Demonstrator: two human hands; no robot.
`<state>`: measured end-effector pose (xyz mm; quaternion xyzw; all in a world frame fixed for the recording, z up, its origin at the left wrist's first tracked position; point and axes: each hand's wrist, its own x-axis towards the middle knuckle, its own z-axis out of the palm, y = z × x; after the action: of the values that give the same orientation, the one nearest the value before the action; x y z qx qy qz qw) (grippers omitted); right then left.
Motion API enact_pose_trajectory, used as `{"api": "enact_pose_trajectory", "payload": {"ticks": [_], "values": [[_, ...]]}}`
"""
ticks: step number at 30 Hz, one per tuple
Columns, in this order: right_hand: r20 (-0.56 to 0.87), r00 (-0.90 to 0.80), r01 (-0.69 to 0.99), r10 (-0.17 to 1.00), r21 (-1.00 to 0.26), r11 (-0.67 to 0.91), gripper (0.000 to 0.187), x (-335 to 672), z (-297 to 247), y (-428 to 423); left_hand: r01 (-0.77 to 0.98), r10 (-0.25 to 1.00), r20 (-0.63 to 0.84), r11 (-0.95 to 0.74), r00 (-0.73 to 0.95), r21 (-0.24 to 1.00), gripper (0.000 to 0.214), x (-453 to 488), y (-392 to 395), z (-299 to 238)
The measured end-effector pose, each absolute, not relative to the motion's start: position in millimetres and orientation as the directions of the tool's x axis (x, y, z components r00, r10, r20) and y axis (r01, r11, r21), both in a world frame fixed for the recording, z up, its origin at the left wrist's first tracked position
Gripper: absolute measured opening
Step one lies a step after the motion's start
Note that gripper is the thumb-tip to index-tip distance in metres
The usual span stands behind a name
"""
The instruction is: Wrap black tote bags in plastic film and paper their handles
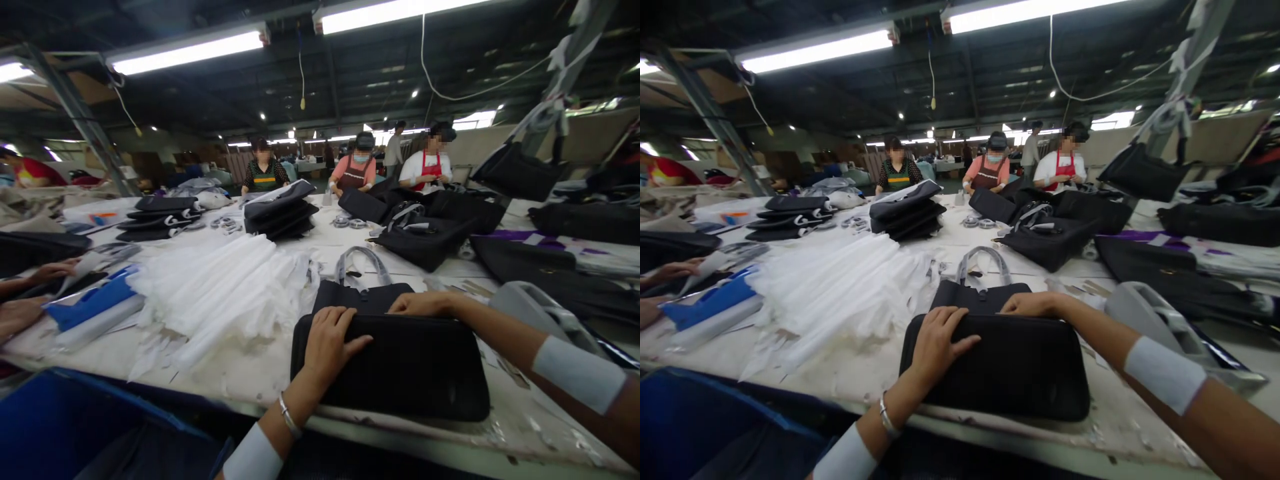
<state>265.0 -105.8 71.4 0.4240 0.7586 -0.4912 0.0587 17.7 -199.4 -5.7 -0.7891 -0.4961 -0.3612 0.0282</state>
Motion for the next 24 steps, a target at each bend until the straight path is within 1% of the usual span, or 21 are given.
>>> {"api": "enact_pose_trajectory", "payload": {"ticks": [3,5,7,9,10,12,14,16,18,21,24], "values": [[-0.445,-0.553,0.729,0.704,-0.668,0.150,0.064,275,85,-108,0.821,0.816,0.524,-0.462,0.244,0.336,0.051,19,-186,-12],[-0.413,-0.554,0.763,0.723,-0.600,0.241,0.063,284,87,-112,0.830,0.848,0.455,-0.445,0.270,0.336,0.051,15,-176,-11],[-0.369,-0.572,0.785,0.732,-0.504,0.360,0.060,292,82,-117,0.794,0.858,0.363,-0.488,0.362,0.361,0.050,6,-168,-7],[-0.325,-0.556,0.800,0.765,-0.460,0.385,0.061,301,71,-124,0.737,0.851,0.297,-0.525,0.434,0.426,0.052,-10,-162,-1],[-0.307,-0.530,0.808,0.790,-0.466,0.361,0.059,304,65,-128,0.727,0.861,0.284,-0.509,0.422,0.461,0.055,-19,-161,0],[-0.260,-0.469,0.816,0.844,-0.493,0.301,0.057,310,53,-134,0.744,0.913,0.286,-0.405,0.293,0.532,0.057,-38,-166,1],[-0.191,-0.419,0.811,0.888,-0.519,0.271,0.055,314,42,-139,0.746,0.955,0.272,-0.267,0.119,0.610,0.053,-53,-177,-4],[-0.121,-0.375,0.809,0.919,-0.527,0.261,0.055,315,34,-141,0.701,0.973,0.231,-0.176,0.017,0.691,0.047,-63,-190,-11],[-0.085,-0.347,0.809,0.934,-0.531,0.253,0.054,314,28,-141,0.656,0.977,0.208,-0.126,-0.048,0.744,0.044,-66,-201,-17],[-0.059,-0.336,0.798,0.940,-0.547,0.251,0.051,310,26,-141,0.619,0.971,0.211,-0.097,-0.114,0.779,0.047,-66,-208,-21],[-0.017,-0.322,0.778,0.946,-0.574,0.255,0.051,311,29,-144,0.522,0.987,0.123,-0.049,-0.108,0.852,0.056,-67,-204,-22]]}}
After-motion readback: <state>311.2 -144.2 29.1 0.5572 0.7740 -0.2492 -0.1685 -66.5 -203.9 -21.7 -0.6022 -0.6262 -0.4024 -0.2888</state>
